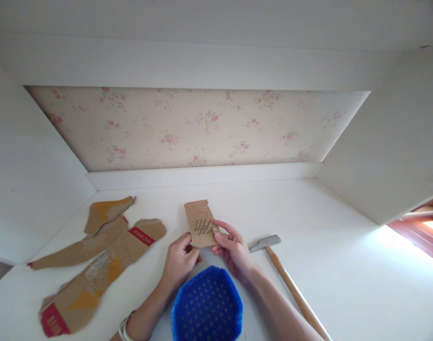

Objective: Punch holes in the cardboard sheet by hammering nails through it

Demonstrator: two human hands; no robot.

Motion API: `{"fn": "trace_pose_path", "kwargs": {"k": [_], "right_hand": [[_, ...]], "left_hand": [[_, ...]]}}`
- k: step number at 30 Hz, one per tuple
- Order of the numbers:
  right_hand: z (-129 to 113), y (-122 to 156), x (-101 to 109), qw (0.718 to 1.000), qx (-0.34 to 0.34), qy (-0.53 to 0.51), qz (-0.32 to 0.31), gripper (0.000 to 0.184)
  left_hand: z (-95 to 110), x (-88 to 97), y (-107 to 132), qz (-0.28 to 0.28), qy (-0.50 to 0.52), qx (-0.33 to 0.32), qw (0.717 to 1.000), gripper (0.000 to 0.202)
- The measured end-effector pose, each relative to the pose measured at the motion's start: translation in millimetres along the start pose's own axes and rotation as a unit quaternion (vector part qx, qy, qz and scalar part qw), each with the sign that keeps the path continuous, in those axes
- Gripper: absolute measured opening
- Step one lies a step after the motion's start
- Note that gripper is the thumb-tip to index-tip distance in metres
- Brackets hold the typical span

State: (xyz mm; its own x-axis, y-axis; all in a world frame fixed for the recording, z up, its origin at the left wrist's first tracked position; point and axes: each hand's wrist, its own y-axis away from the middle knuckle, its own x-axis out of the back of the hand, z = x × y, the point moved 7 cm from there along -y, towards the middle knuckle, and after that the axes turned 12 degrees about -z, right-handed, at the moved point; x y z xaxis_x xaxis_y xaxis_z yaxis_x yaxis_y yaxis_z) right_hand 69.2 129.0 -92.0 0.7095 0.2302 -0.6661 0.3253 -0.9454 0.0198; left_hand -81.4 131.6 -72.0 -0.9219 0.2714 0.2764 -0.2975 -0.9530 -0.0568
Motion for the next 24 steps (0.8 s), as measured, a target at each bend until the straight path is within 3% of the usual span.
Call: {"fn": "trace_pose_path", "kwargs": {"k": [24], "right_hand": [[0.2, 1.1, -1.2, 1.0, -0.003, -0.021, -0.007, 0.046]], "left_hand": [[13.8, -0.6, 4.4, -0.014, -0.062, -0.037, 0.997, 0.026]]}}
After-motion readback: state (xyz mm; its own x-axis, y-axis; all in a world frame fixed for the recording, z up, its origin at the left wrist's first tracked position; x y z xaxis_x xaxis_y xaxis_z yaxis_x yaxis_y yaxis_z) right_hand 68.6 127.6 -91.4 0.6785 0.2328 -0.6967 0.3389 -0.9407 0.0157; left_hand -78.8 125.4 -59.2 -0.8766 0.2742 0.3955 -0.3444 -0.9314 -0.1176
